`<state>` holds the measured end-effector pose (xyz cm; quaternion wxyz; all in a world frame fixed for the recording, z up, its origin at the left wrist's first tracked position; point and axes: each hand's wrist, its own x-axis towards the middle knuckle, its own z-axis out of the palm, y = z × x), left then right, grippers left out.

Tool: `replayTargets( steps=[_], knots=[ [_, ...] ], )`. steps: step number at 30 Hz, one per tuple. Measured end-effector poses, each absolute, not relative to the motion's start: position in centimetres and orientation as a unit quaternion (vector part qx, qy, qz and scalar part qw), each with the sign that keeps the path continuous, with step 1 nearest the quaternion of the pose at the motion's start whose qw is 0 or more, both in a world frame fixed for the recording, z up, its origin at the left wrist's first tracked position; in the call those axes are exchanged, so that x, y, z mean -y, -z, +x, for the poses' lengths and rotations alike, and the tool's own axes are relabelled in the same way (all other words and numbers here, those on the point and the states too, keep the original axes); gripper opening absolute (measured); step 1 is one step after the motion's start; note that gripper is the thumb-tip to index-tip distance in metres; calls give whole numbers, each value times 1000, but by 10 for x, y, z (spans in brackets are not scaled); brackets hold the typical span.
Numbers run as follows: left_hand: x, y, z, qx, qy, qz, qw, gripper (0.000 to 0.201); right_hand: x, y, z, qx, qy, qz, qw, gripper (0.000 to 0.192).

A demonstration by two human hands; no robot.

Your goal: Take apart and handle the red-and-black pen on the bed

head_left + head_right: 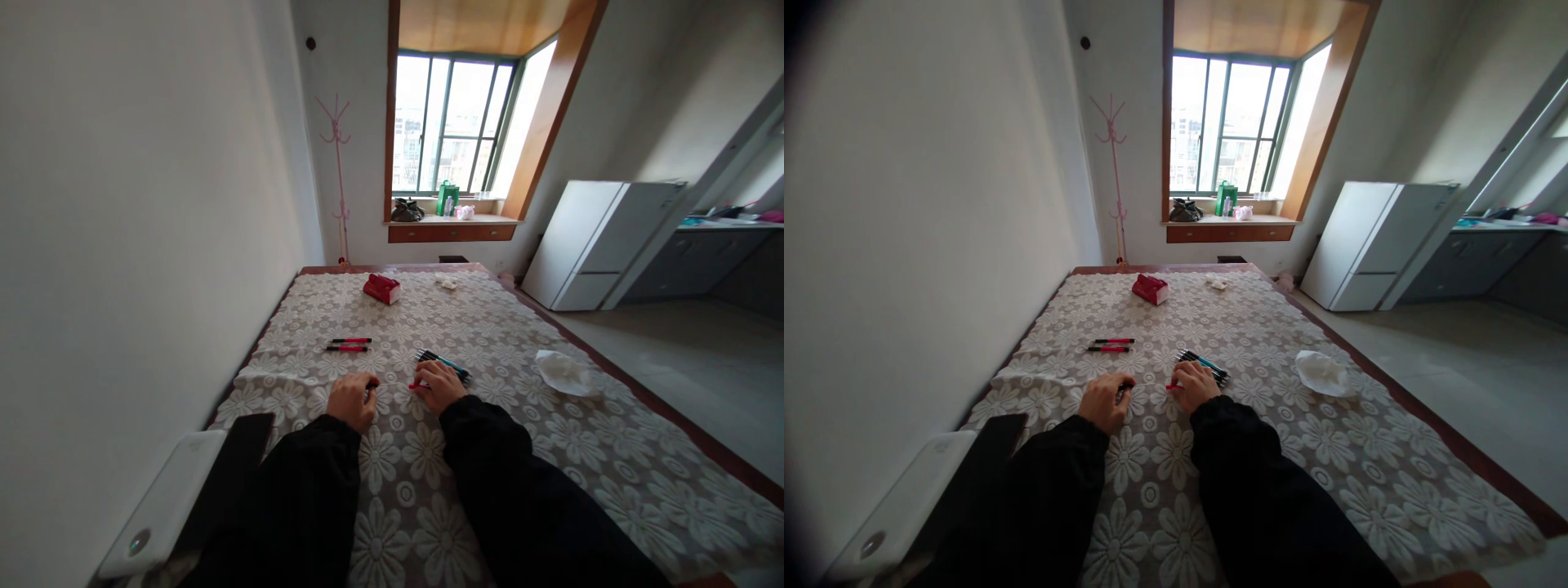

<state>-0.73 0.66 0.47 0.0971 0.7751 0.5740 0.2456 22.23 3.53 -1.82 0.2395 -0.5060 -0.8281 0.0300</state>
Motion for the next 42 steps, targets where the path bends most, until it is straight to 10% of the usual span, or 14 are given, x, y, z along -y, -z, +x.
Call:
replayTargets(
  steps=[10,18,42],
  knots=[
    [-6,-6,-7,-579,-253,768,108,19,-23,1,217,862,-23,-480,163,12],
    [-7,-2,-9,-571,-265,771,97,19,-15,-6,208,860,41,-489,143,55],
    [-8,-5,-9,-578,-273,760,119,19,-12,5,203,855,43,-503,117,37]
  ],
)
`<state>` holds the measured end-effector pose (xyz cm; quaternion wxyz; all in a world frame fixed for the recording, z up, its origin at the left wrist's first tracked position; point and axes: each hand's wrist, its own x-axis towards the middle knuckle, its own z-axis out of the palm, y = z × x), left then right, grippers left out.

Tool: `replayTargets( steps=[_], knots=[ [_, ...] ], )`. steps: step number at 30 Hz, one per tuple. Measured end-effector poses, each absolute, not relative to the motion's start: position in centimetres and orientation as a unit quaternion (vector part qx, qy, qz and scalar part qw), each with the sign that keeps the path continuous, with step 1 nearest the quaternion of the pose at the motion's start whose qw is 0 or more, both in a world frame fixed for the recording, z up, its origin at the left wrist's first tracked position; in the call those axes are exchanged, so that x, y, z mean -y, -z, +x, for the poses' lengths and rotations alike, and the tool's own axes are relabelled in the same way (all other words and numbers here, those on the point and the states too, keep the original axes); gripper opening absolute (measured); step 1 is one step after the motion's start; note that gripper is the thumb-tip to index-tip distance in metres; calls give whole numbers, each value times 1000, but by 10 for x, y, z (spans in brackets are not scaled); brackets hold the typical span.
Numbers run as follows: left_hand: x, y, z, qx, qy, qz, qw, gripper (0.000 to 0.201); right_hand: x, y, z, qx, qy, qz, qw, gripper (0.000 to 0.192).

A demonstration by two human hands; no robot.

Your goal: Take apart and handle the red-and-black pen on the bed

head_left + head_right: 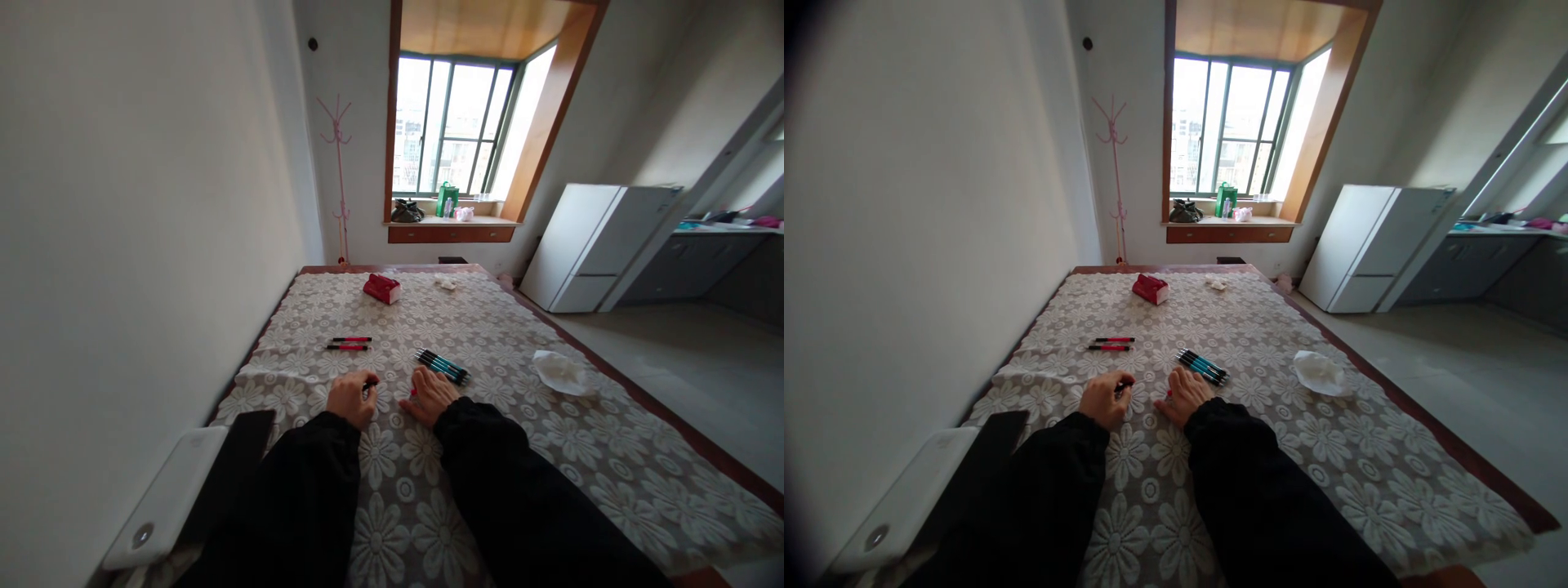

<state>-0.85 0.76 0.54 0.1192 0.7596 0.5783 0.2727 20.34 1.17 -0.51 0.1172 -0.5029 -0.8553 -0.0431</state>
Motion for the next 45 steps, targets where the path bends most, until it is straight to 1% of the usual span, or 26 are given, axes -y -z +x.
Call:
replayTargets(
  steps=[11,18,26,30,33,36,38,40,41,43,45],
  knots=[
    [-7,-6,-8,-586,-270,754,124,20,-14,4,204,864,33,-487,122,28],
    [-8,-4,-8,-579,-281,756,118,19,-16,5,203,863,31,-487,130,32],
    [-8,-3,-9,-573,-289,758,116,18,-18,7,204,870,30,-476,129,24],
    [-9,-3,-9,-572,-292,757,117,18,-18,7,204,872,25,-467,147,19],
    [-9,-2,-10,-570,-296,757,117,18,-19,9,204,863,-1,-466,194,13],
    [-10,0,-10,-570,-298,756,116,18,-24,10,204,820,-94,-477,303,14],
    [-10,0,-10,-569,-299,757,117,18,-28,8,204,749,-229,-470,407,22],
    [-11,1,-11,-566,-299,759,119,18,-31,5,205,638,-409,-423,497,33],
    [-11,1,-11,-564,-299,760,119,18,-32,2,205,576,-497,-386,522,37],
    [-11,2,-11,-561,-302,761,120,18,-32,-4,207,473,-630,-306,535,41],
    [-11,2,-11,-560,-305,761,120,18,-31,-10,209,413,-692,-245,539,40]
  ],
)
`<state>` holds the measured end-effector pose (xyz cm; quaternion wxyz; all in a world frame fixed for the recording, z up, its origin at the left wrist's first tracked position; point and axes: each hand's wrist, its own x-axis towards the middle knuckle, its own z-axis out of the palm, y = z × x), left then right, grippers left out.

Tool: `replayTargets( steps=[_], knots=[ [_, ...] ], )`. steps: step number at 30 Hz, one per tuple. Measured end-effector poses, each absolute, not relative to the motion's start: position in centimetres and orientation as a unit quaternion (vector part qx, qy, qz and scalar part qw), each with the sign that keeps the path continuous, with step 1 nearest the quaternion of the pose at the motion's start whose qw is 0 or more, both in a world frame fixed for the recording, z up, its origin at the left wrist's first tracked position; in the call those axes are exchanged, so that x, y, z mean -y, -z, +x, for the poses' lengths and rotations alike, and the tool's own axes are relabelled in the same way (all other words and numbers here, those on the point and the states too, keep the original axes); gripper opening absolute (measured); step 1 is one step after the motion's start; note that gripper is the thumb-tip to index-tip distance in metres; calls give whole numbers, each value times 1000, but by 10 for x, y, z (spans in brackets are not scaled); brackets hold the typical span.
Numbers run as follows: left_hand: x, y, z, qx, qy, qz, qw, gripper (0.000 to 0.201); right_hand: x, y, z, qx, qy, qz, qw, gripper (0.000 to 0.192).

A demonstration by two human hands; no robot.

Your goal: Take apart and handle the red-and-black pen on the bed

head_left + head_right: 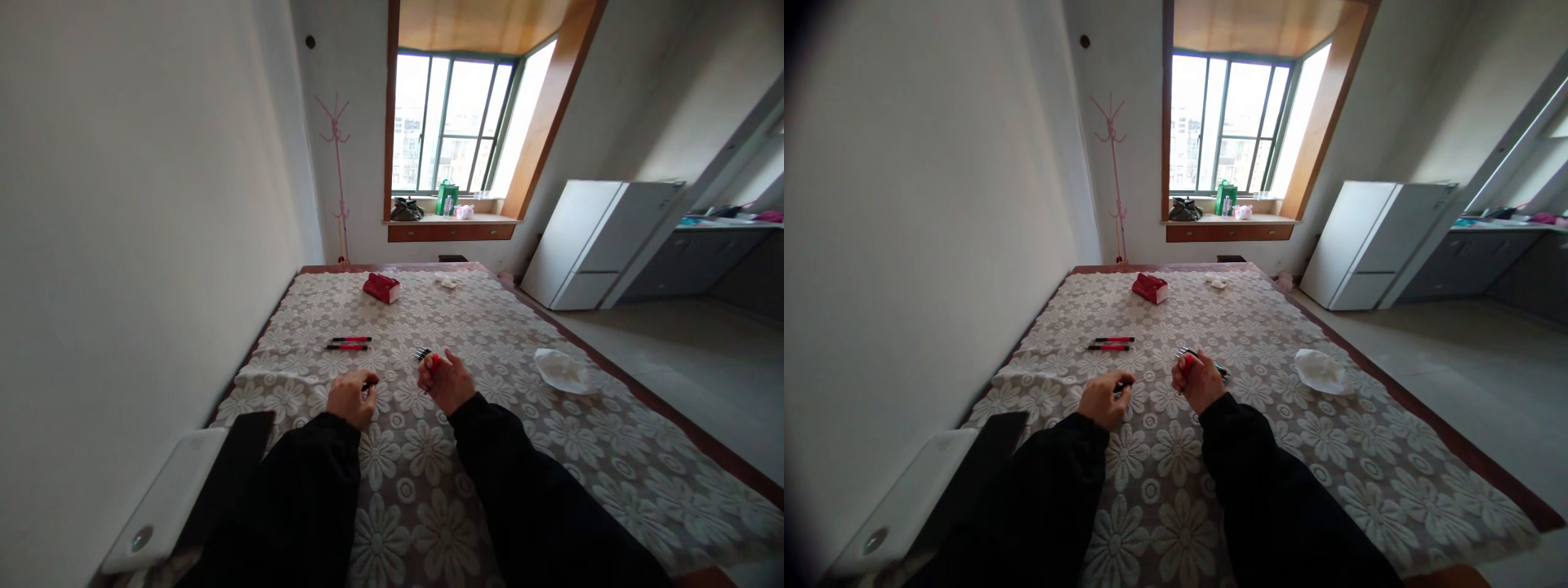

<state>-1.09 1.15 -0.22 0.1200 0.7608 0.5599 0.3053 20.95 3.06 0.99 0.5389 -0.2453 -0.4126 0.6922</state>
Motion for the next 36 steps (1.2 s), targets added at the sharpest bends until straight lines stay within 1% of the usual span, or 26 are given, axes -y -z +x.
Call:
replayTargets(
  steps=[2,5,9,11,14,18,21,25,29,36],
  knots=[
    [-12,3,-11,-559,-306,761,121,18,-29,-12,212,387,-707,-213,553,33],
    [-11,2,-10,-558,-306,762,121,18,-31,-8,212,398,-697,-211,557,24],
    [-10,0,-9,-545,-304,771,131,18,-35,5,210,472,-629,-269,557,21],
    [-9,0,-9,-537,-302,776,136,19,-37,9,210,534,-563,-299,555,24],
    [-9,0,-9,-535,-305,776,136,20,-36,10,212,642,-442,-335,529,26],
    [-10,2,-9,-527,-307,780,142,20,-33,10,214,764,-227,-390,461,22],
    [-10,1,-9,-524,-304,782,146,20,-33,16,213,804,-131,-412,408,18],
    [-9,-1,-8,-523,-296,786,145,20,-34,21,212,810,-95,-448,366,15],
    [-8,-2,-8,-520,-295,788,144,21,-31,19,211,833,-75,-434,335,15],
    [-8,0,-7,-503,-282,803,151,22,-28,17,207,848,-90,-404,330,15]
  ],
)
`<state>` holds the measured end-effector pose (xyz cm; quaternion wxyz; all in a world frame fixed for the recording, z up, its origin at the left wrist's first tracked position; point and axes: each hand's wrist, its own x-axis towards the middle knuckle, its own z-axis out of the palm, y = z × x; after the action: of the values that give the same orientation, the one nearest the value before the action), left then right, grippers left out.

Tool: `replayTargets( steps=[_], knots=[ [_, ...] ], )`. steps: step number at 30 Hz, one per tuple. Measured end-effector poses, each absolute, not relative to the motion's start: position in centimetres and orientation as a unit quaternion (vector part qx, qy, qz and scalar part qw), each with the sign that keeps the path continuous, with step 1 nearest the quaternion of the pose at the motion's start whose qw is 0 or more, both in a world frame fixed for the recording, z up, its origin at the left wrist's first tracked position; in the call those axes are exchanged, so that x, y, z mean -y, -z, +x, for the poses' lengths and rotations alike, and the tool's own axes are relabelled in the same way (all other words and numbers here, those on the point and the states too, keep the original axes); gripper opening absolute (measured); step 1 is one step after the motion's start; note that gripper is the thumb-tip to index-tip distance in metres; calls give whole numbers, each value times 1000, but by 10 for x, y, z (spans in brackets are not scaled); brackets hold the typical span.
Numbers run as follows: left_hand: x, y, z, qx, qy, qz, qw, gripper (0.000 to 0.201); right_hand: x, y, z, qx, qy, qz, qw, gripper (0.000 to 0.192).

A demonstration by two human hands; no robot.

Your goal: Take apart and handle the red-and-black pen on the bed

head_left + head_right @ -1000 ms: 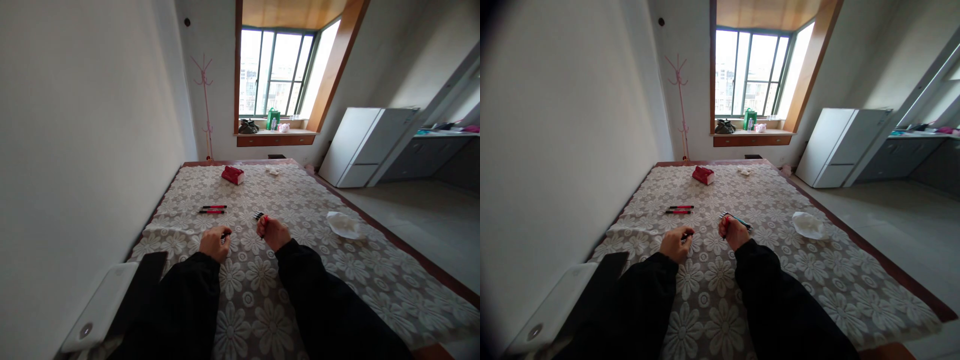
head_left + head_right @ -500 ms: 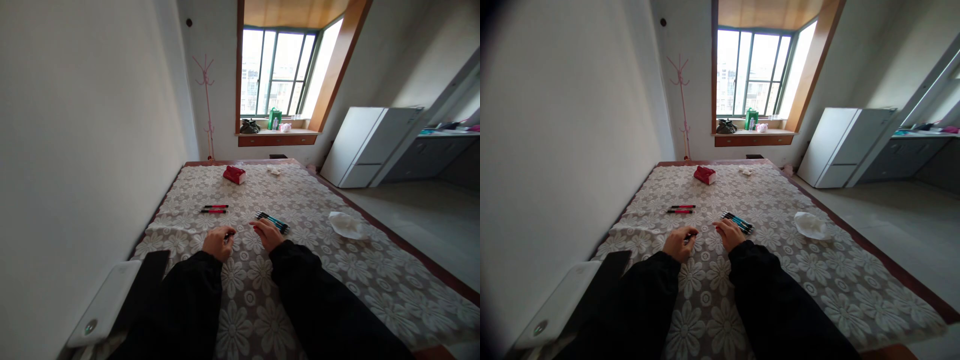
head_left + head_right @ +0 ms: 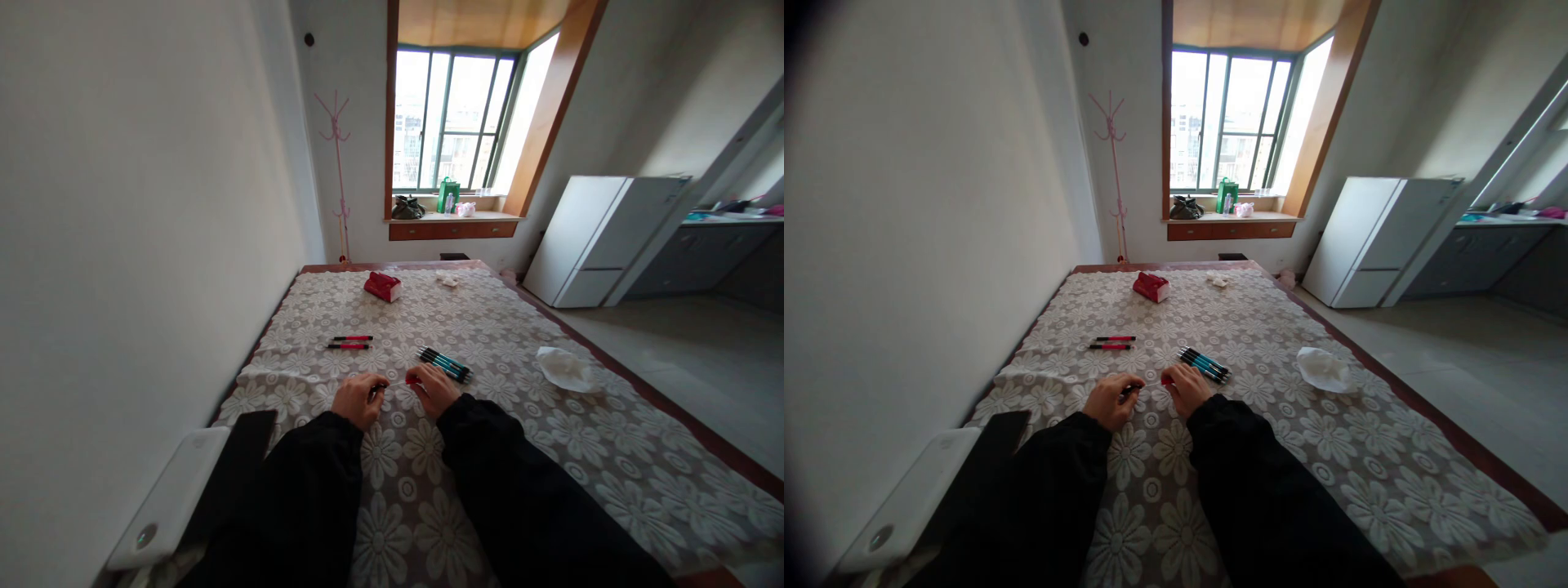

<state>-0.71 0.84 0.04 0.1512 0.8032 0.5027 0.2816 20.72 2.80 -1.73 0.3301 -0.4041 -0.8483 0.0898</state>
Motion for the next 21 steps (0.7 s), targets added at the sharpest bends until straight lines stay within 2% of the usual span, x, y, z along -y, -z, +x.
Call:
replayTargets(
  steps=[6,11,15,21],
  knots=[
    [-8,1,-6,-471,-284,818,168,23,-27,21,202,869,-96,-361,324,22],
    [-10,8,-7,-444,-303,819,200,27,-24,19,197,876,-97,-336,331,16],
    [-12,11,-8,-434,-313,818,209,23,-23,18,198,882,-91,-327,327,13],
    [-11,9,-9,-438,-307,821,199,18,-23,22,199,890,-103,-336,290,19]
  ],
)
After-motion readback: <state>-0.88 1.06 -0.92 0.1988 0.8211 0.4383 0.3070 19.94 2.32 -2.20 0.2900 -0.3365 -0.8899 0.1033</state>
